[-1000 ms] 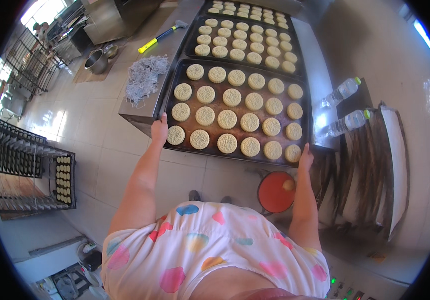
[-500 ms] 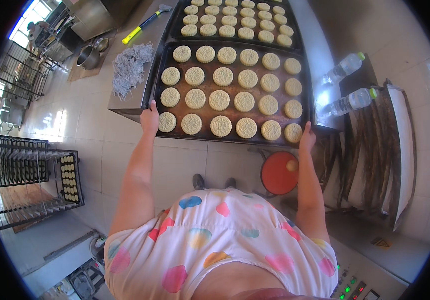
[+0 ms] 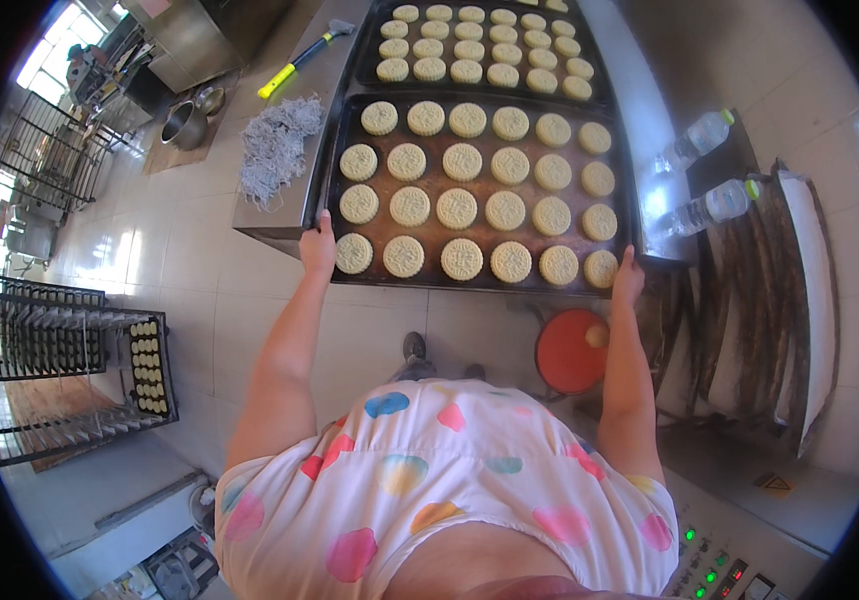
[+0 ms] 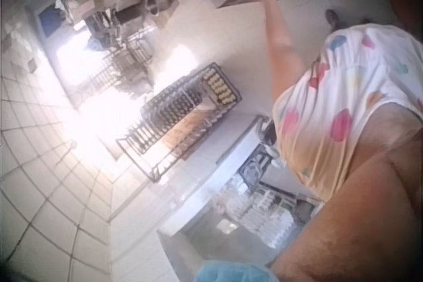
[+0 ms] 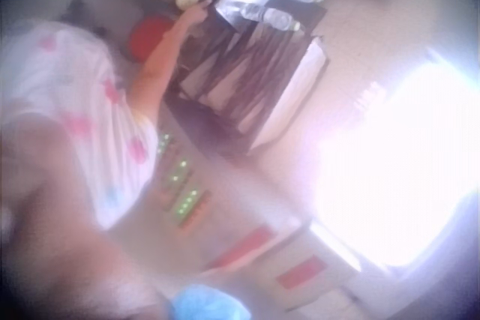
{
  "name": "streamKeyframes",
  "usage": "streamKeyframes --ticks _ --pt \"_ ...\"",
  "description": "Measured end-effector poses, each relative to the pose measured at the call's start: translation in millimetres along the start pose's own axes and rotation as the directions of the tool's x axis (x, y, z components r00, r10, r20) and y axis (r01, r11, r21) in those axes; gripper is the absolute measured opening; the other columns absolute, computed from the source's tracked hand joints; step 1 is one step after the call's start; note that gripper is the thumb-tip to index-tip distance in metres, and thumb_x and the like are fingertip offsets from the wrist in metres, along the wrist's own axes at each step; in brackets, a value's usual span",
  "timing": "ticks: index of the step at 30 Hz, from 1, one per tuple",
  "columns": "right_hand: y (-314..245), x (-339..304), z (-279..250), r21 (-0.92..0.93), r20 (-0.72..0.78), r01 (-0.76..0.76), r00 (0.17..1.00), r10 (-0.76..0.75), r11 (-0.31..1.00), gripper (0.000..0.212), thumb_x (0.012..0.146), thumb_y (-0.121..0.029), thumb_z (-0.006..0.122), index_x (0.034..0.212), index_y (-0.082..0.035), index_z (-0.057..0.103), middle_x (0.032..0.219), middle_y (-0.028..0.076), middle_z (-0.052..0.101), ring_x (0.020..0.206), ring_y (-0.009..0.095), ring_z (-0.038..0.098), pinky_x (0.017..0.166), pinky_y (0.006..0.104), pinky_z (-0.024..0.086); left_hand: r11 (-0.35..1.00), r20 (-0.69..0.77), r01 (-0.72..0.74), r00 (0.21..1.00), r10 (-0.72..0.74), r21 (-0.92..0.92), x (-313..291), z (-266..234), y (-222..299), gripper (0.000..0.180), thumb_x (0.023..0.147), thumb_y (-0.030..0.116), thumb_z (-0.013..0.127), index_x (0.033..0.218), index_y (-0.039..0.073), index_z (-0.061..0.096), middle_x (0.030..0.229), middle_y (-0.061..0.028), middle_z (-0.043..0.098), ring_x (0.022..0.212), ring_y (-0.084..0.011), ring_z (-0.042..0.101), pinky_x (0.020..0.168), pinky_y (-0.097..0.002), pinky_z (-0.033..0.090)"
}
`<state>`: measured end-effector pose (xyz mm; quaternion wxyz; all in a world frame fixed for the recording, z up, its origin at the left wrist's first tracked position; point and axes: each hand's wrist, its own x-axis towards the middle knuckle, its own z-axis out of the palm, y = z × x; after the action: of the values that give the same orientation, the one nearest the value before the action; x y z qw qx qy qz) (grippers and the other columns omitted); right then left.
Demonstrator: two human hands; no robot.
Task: The person moves a tray of mooncakes from a work table to a rolling rack, then returns to pick up another tray and repeat the process.
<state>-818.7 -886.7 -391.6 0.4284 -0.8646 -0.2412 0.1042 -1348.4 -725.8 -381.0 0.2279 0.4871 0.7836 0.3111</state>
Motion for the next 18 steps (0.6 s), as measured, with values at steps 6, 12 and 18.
streamKeyframes --ticks 6,12,18 --pt "18 7 -9 0.075 0.02 -0.044 0.999 0.043 0.996 0.071 0.083 -0.057 0.048 0.101 0.011 0.059 0.1 0.025 0.061 0.087 0.035 0.058 0.08 0.0422 0.043 0.554 0.662 0.577 0.747 -0.061 -0.601 -25 -2 -37 0.072 0.08 0.067 0.043 0.12 0.009 0.051 0.11 -0.0079 0.06 0.096 -0.0205 0.059 0.078 -0.0381 0.049" --pt "8 -34 -9 0.547 0.202 -0.466 0.879 0.431 0.695 0.061 0.082 -0.053 0.055 0.104 0.003 0.057 0.097 0.011 0.06 0.081 0.025 0.058 0.059 0.0376 0.048 0.457 0.753 0.653 0.655 0.062 -0.604 -58 -25 -58 0.077 0.083 0.07 0.023 0.108 0.004 0.055 0.084 -0.0131 0.065 0.07 -0.0228 0.065 0.06 -0.0349 0.054" --pt "0 -18 -28 0.404 -0.052 -0.278 0.944 0.325 0.872 0.051 0.085 -0.048 0.054 0.091 0.002 0.061 0.086 0.01 0.061 0.073 0.02 0.058 0.05 0.0376 0.045 0.495 0.731 0.597 0.671 0.123 -0.631 -56 -47 -25 0.074 0.085 0.067 0.026 0.102 0.002 0.057 0.075 -0.0143 0.065 0.062 -0.0209 0.064 0.054 -0.0303 0.054"
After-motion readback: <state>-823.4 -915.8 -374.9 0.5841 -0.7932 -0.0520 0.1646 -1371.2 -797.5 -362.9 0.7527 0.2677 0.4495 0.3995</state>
